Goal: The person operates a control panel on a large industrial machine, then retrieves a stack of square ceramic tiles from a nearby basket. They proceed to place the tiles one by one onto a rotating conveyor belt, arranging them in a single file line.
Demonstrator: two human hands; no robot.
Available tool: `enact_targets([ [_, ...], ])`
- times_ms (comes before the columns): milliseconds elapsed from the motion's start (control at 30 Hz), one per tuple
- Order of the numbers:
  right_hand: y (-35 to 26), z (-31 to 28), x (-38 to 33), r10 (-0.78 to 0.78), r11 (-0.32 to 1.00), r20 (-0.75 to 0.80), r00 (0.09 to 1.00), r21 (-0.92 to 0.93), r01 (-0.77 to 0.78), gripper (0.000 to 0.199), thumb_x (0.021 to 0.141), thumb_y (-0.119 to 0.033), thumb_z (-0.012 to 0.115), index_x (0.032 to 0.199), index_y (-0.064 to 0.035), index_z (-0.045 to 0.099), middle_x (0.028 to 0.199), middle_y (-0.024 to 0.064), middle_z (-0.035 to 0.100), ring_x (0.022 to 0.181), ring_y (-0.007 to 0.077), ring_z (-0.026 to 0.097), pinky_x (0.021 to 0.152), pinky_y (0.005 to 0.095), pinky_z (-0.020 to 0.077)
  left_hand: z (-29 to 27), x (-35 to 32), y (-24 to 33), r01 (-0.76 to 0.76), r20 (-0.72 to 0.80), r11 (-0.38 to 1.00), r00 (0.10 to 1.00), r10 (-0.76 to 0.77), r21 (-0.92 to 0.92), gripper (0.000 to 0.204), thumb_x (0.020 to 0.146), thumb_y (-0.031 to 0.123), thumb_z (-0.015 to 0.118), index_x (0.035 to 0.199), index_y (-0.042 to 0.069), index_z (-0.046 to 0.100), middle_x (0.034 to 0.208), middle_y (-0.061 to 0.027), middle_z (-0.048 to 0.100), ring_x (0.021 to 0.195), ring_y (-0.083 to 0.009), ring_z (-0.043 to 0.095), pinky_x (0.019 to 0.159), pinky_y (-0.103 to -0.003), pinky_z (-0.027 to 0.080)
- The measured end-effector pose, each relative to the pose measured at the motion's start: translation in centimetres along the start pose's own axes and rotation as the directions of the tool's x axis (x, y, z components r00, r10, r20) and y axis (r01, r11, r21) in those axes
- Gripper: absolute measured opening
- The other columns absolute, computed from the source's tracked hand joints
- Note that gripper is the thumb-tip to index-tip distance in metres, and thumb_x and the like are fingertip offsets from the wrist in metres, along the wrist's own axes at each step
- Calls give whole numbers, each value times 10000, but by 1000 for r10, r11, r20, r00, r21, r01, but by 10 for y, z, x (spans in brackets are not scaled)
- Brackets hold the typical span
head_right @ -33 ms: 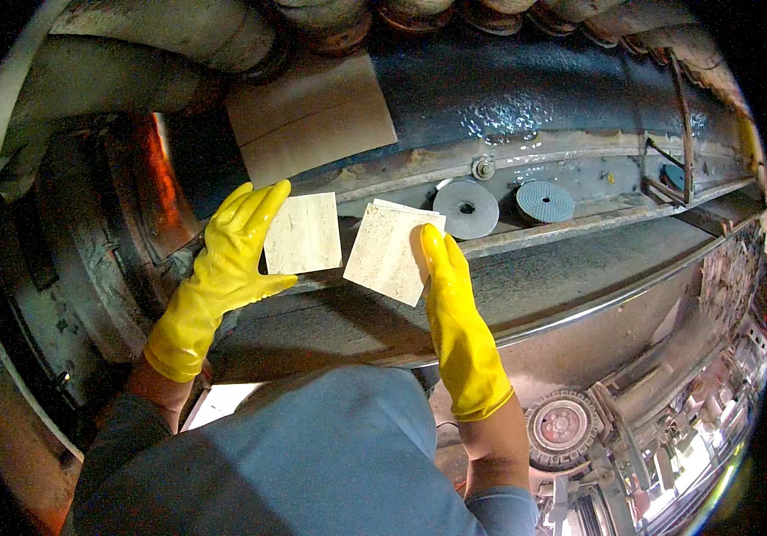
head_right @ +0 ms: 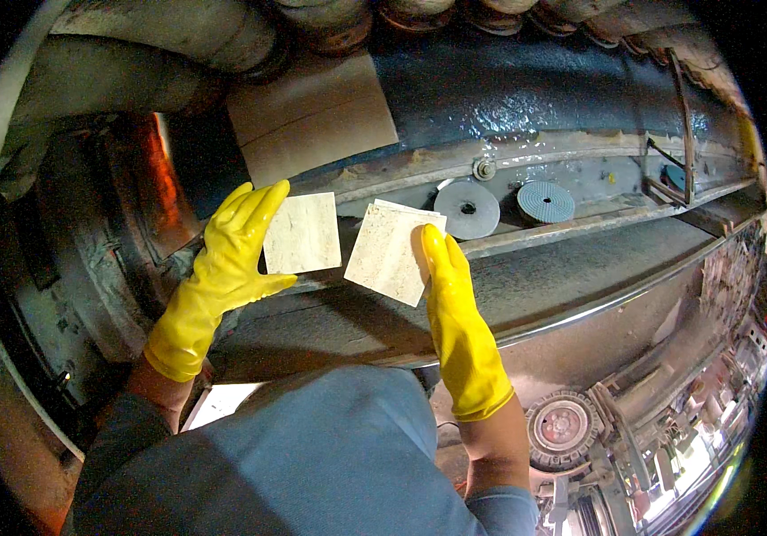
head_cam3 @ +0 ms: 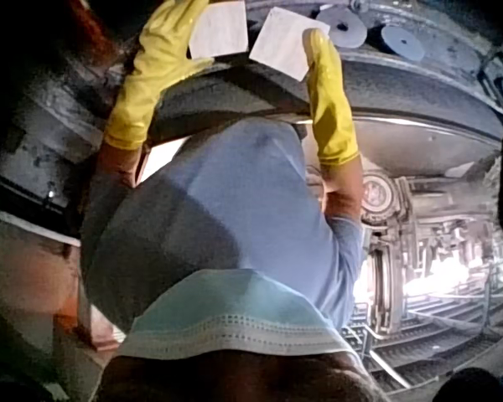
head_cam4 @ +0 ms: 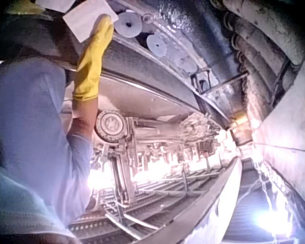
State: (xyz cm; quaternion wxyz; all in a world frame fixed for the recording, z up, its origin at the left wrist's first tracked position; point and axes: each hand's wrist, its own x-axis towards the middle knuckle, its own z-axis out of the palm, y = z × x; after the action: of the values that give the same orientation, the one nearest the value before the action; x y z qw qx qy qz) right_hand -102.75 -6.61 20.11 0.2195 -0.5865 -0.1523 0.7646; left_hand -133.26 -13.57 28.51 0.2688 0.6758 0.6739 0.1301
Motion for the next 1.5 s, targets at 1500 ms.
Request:
enact_targets([
  [1500,7,-11,7,-7,999,-28,1000,-51,6,582,1017,-411,657,1417,-1,556,1372,95,606,1272,192,563,1104,310,401,62,-36,-213,445,-8,840,885,-466,309,1042,664,152,865,1573,60,363,1578,-196,437,1475,-371,389,1242,-438,296],
])
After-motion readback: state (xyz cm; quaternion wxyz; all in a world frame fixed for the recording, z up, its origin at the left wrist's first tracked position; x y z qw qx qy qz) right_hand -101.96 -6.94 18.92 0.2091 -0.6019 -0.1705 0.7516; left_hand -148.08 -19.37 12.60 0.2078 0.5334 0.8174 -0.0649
